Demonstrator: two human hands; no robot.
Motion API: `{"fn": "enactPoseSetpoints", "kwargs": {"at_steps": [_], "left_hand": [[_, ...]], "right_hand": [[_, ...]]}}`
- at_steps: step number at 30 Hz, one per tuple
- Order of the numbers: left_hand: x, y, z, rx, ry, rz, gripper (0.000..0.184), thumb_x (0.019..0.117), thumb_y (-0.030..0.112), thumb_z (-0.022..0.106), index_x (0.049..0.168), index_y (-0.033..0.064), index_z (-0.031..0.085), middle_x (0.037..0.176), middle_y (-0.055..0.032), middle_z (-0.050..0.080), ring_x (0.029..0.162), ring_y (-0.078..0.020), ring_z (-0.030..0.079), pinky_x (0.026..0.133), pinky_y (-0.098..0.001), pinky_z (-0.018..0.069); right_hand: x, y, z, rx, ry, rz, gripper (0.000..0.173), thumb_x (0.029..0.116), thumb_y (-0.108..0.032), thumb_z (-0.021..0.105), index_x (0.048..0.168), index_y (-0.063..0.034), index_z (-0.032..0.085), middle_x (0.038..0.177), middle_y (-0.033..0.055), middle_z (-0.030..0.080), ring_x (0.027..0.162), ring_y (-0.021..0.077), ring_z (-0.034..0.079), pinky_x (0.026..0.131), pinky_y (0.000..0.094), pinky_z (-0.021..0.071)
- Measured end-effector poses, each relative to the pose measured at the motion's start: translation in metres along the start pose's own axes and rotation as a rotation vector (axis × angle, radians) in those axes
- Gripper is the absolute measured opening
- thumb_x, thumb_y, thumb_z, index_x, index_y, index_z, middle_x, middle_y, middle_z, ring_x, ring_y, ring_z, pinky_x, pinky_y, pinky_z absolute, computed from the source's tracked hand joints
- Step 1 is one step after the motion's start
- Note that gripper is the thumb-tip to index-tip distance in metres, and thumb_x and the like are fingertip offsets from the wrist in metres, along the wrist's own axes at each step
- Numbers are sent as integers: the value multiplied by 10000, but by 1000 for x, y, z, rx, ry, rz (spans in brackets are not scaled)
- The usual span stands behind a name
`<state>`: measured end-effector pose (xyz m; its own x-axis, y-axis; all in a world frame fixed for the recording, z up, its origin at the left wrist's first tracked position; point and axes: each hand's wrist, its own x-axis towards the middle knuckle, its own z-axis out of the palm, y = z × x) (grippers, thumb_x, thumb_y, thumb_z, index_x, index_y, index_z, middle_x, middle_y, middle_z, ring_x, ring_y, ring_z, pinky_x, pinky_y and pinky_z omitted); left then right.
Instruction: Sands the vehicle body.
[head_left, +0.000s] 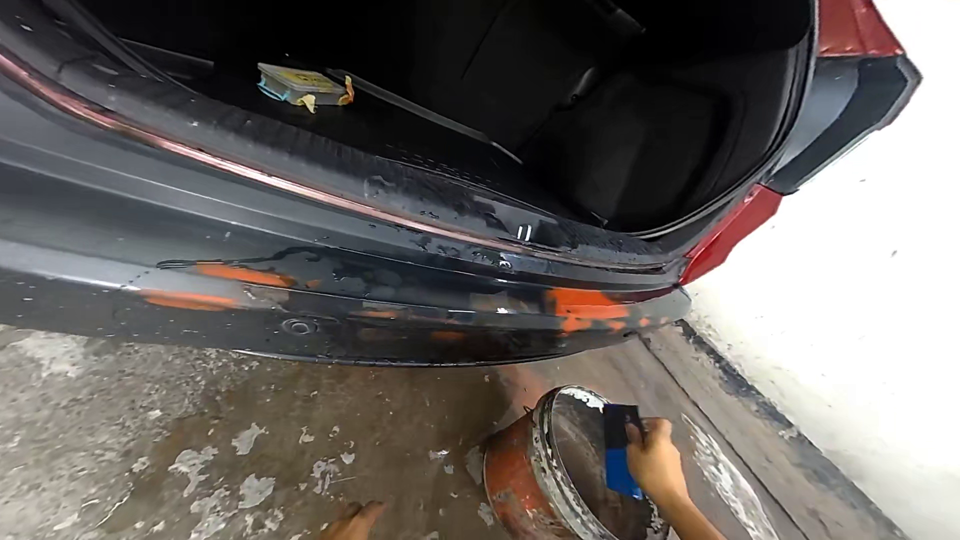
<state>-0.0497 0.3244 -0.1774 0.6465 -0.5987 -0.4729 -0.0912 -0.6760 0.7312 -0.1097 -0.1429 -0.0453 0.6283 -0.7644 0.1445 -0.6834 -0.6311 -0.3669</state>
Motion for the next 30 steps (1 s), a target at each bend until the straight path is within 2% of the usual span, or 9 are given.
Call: {"fn": "enactPoseSetpoints", "kwargs": {"at_steps": [5, 7, 9, 13, 16, 20, 22, 27, 30], "left_hand": [[3, -2, 10, 43, -42, 6, 596, 1016, 448, 574, 1491, 91, 528, 1448, -231, 563, 1333, -406, 558, 1093, -614, 445], [1, 3, 8, 31, -28, -7, 597, 1010, 450, 579, 1492, 101, 533, 1455, -226, 559, 1319, -405, 570, 1083, -619, 454], [-1, 7, 6, 12, -5, 1, 591, 1006, 433, 597, 1491, 100, 536, 1451, -218, 567, 1318, -393, 575, 1089, -609, 455], [5, 19, 1, -28, 35, 27, 597, 1004, 425, 604, 1511, 121, 515, 1489, -171, 545, 1367, -325, 541, 1144, -544, 430], [12, 23, -1, -95, 53, 48, 584, 1005, 401, 610, 1515, 134, 511, 1496, -143, 544, 1380, -296, 529, 1162, -520, 421], [25, 15, 0, -37, 49, 44, 581, 1016, 431, 577, 1505, 124, 517, 1493, -143, 548, 1399, -287, 509, 1178, -516, 397], [22, 15, -1, -34, 26, 16, 587, 1019, 442, 565, 1515, 133, 507, 1507, -136, 536, 1405, -282, 504, 1176, -520, 400], [-6, 24, -22, -49, 83, 3, 578, 1015, 432, 577, 1524, 168, 495, 1505, -129, 527, 1379, -291, 525, 1145, -523, 433], [-9, 27, -19, -36, 105, -3, 580, 1013, 456, 560, 1529, 202, 489, 1514, -102, 522, 1377, -286, 527, 1135, -529, 440]], "right_hand": [[-4, -1, 16, 175, 132, -70, 320, 1029, -157, 565, 1258, 64, 525, 1005, 262, 673, 934, 401, 688, 835, 597, 550], [-15, -40, -5, 408, 301, -250, 242, 1010, -138, 542, 1116, 79, 524, 919, 174, 629, 813, 238, 657, 730, 447, 572], [-28, -90, -27, 556, 439, -525, 151, 974, -119, 507, 1000, 28, 484, 1037, 127, 689, 958, 105, 691, 789, 300, 573], [-62, -186, -29, 591, 441, -947, 133, 974, -126, 475, 1035, -10, 497, 1333, 186, 648, 1253, 212, 641, 960, 390, 573], [-119, -266, 1, 505, 324, -1068, 131, 937, -140, 518, 945, -17, 563, 1349, 211, 645, 1373, 337, 547, 1120, 536, 467], [-187, -357, 28, 281, 148, -1286, 552, 881, -398, 636, 1326, -72, 618, 1537, 150, 519, 1509, 325, 372, 1250, 530, 278], [-168, -354, 23, 133, 117, -1408, 669, 927, -414, 608, 1512, -105, 506, 1629, 108, 409, 1545, 282, 309, 1264, 500, 265], [-51, -231, 0, 79, 294, -1084, 519, 1039, -364, 449, 1475, -105, 555, 1562, 103, 500, 1495, 273, 402, 1224, 526, 338], [-89, -266, 9, 57, 324, -930, 629, 1034, -481, 368, 1487, -77, 537, 1570, 173, 471, 1494, 356, 383, 1217, 592, 294]]}}
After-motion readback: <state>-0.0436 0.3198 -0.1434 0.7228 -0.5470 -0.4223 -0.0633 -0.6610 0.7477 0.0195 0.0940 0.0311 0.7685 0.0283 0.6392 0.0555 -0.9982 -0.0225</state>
